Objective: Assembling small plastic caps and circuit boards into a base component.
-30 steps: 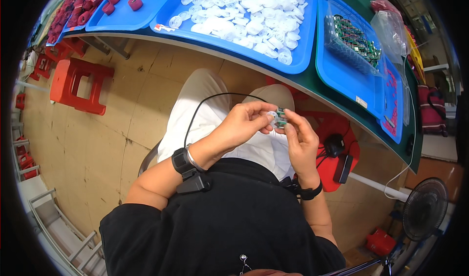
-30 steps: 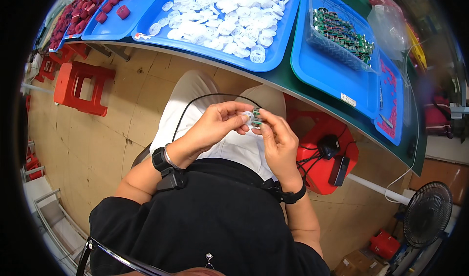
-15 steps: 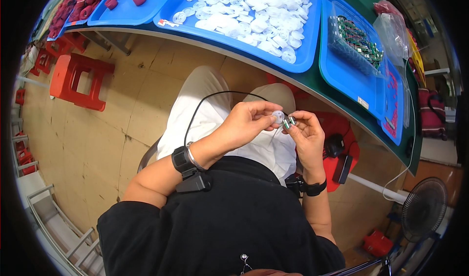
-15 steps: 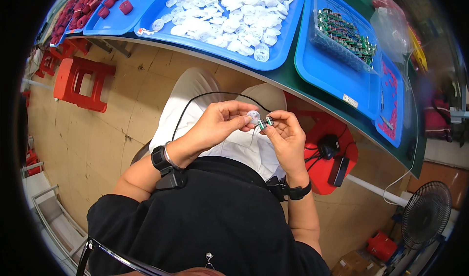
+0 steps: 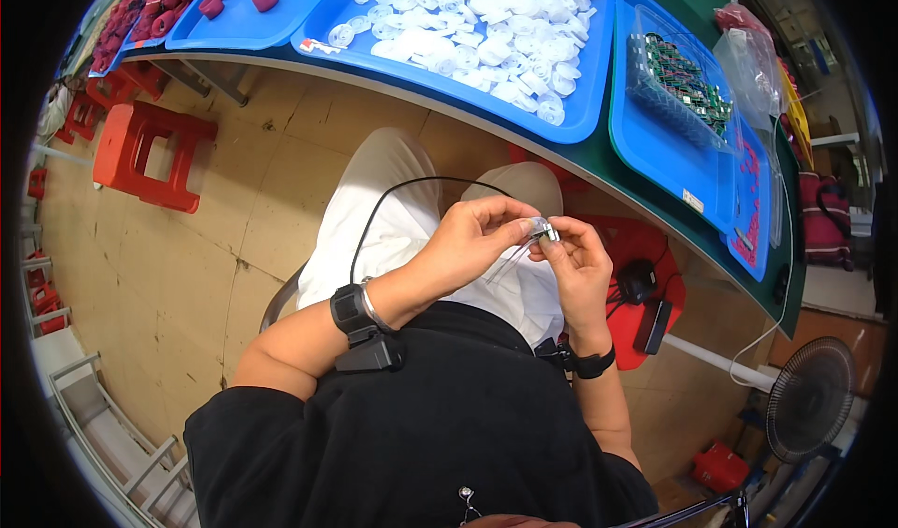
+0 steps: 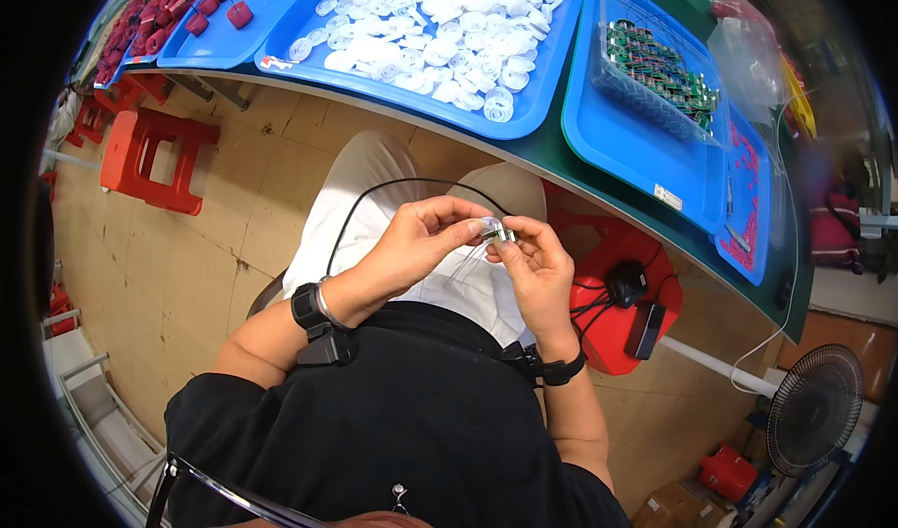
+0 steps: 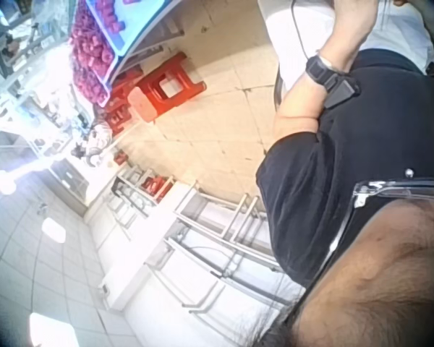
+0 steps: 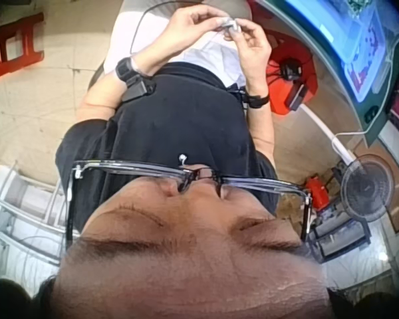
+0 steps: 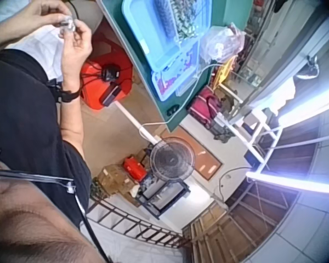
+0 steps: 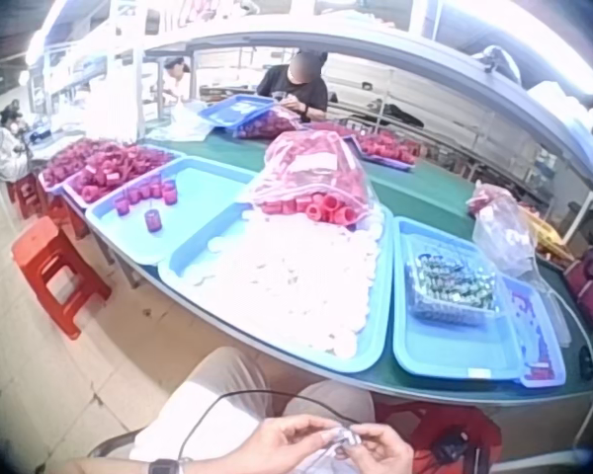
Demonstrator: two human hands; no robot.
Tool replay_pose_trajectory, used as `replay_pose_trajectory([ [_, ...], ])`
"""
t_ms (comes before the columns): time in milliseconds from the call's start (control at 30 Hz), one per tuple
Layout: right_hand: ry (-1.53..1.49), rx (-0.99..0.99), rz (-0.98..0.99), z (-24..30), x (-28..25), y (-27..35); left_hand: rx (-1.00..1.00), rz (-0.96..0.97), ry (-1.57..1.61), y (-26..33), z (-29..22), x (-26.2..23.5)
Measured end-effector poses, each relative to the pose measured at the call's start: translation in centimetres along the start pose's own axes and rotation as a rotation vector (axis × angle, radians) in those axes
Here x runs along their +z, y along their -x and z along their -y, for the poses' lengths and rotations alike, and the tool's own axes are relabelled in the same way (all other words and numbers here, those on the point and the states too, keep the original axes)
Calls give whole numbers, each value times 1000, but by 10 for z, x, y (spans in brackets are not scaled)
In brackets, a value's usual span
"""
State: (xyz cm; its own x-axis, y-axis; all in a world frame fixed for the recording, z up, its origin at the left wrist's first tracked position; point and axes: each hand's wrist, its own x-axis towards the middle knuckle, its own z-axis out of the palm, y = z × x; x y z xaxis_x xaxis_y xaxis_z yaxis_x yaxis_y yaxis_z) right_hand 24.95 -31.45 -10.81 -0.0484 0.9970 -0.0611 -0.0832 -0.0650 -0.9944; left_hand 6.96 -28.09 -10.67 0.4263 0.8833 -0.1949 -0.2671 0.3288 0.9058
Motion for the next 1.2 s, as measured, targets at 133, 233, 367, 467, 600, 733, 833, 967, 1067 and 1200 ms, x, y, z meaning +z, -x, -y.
replay_pose_trajectory([
  [133, 80, -66, -6, -3, 0, 0, 10, -15, 27, -2, 4, 0],
  [233, 148, -107, -21, -3, 1, 0, 18, -28, 31, -2, 3, 0],
  [367, 145, -115, -25, -4, 2, 1, 14, -25, 39, -1, 3, 1],
  [467, 110, -94, -31, -5, 2, 0, 7, -16, 31, 0, 0, 1],
  [600, 54, -41, -11, -3, 1, -1, -5, -25, -52, 1, -4, 0],
  [733, -2, 34, 10, -2, -2, -2, -4, -7, -44, 0, -1, -3],
  [833, 33, 70, 24, -1, -4, -3, -36, 3, -40, -1, -1, -4],
  [967, 127, 28, 22, -4, -7, -1, -100, 41, 29, -3, 1, -6],
  [1067, 340, -125, 0, -7, -9, -1, -106, 48, 50, -2, 0, -5],
  [1200, 122, 13, 27, -6, -13, -4, -72, 76, -3, 0, -2, -4],
])
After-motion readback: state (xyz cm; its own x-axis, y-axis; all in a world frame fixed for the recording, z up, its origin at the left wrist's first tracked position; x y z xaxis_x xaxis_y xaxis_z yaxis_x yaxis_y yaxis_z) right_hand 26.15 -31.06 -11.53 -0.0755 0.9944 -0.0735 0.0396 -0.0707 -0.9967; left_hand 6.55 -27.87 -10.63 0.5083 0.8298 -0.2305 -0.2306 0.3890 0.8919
